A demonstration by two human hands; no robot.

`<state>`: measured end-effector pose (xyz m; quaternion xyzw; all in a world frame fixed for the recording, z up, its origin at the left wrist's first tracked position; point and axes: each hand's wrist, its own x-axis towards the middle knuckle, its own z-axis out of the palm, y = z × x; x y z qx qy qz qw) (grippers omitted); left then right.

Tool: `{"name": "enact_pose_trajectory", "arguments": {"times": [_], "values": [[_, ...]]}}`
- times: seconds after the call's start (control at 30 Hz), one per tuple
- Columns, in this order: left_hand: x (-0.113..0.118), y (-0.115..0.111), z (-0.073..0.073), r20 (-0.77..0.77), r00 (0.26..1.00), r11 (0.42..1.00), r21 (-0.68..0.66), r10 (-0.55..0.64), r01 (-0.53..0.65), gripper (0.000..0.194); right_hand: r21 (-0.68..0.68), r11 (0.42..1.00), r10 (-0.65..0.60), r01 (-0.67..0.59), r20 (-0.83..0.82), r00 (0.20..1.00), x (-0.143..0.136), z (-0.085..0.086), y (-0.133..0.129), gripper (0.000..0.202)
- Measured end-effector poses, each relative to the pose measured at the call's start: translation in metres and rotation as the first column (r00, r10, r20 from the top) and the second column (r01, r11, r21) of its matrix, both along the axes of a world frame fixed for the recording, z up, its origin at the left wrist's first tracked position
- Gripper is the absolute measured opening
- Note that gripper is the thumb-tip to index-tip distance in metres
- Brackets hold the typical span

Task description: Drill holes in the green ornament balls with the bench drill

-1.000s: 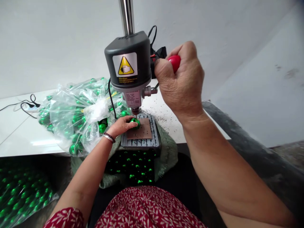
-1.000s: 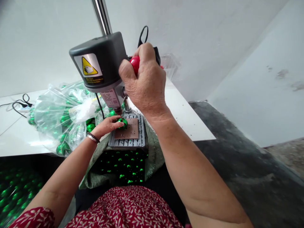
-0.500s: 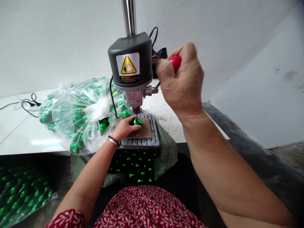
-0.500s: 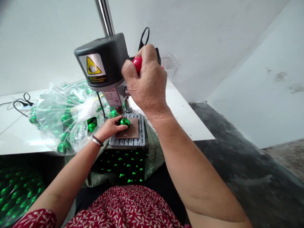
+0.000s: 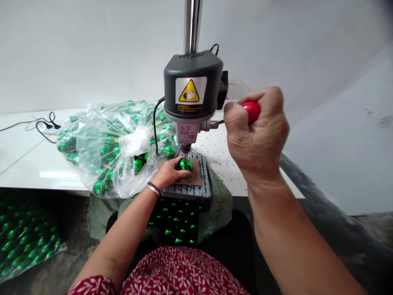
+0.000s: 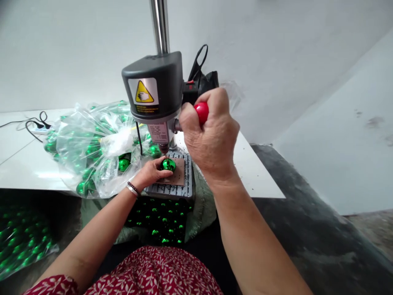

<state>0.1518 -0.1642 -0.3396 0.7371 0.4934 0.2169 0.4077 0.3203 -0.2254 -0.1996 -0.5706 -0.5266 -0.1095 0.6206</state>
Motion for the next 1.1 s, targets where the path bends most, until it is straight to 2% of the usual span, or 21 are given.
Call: {"name": "enact_pose_trajectory", "arguments": {"times": [0.3, 0.63, 0.87, 0.97, 1.1], "values": [[-0.001, 0.000, -0.001, -0.010, 0.999, 0.999, 0.010, -0.046, 0.046, 0.058, -0.040, 0.987, -0.152, 0.156, 0.079, 0.985, -0.007, -0.019, -0.015, 0.014], [-0.003, 0.005, -0.014, 0.013, 0.999, 0.997, 0.053, -0.049, 0.049, 0.060, 0.007, 0.984, -0.178, 0.177, 0.059, 0.982, -0.011, -0.041, -0.020, 0.015], [-0.003, 0.003, -0.010, 0.016, 0.996, 0.994, 0.066, -0.084, 0.083, 0.051, 0.163, 0.964, -0.225, 0.208, 0.098, 0.969, -0.013, -0.056, -0.016, 0.017], [-0.003, 0.003, -0.010, 0.024, 0.997, 0.995, 0.063, -0.075, 0.073, 0.055, 0.188, 0.959, -0.230, 0.210, 0.091, 0.969, -0.014, -0.062, -0.016, 0.016], [-0.003, 0.004, -0.014, 0.027, 0.998, 0.996, 0.071, -0.053, 0.051, 0.056, 0.180, 0.967, -0.203, 0.182, 0.106, 0.973, -0.016, -0.077, -0.020, 0.013]]}}
